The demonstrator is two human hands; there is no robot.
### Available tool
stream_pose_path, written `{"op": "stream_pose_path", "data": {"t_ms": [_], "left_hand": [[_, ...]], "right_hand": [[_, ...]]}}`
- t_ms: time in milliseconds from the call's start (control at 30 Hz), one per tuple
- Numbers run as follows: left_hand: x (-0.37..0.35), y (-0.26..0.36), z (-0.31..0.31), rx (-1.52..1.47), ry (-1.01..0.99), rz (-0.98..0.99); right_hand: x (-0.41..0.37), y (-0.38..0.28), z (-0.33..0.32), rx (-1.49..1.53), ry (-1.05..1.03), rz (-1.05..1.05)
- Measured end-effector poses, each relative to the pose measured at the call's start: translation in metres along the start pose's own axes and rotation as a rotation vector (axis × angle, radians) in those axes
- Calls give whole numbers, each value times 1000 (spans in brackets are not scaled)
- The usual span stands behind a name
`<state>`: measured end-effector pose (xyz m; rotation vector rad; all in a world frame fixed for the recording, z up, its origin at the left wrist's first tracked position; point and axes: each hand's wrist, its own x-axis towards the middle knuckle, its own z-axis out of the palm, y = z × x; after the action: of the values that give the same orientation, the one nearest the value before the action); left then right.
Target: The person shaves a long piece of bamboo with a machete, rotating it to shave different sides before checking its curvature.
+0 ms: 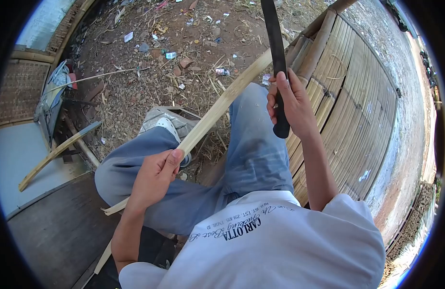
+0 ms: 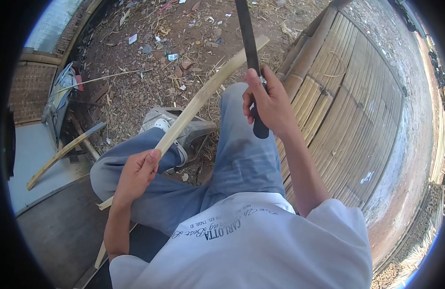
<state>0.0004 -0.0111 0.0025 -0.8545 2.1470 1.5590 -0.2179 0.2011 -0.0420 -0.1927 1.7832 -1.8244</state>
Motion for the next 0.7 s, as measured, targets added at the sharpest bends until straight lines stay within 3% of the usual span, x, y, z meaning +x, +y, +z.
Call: {"op": "stream_pose_path", "data": {"t_ms": [67,233,267,333,367,433,533,700], "left_hand": [[0,2,1,18,14,0],[-1,6,4,72,36,-9],[-1,8,7,104,63,25],[0,9,8,136,97,59],[1,7,8,187,81,69],[0,5,7,243,63,79],[1,5,9,234,96,65],[-1,-1,8,216,107,43]], "right_hand": [[2,6,-3,14,37,-51],[-2,19,-4,18,51,176],[-8,22,6,-97,48,184],[-34,42,34,-501,-208,-170],[-30,40,33,-499,-211,-168],[-19,35,27,-327,39,92],[-12,49,21,-376,40,-9],[-2,44,14,-335,88,98]]}}
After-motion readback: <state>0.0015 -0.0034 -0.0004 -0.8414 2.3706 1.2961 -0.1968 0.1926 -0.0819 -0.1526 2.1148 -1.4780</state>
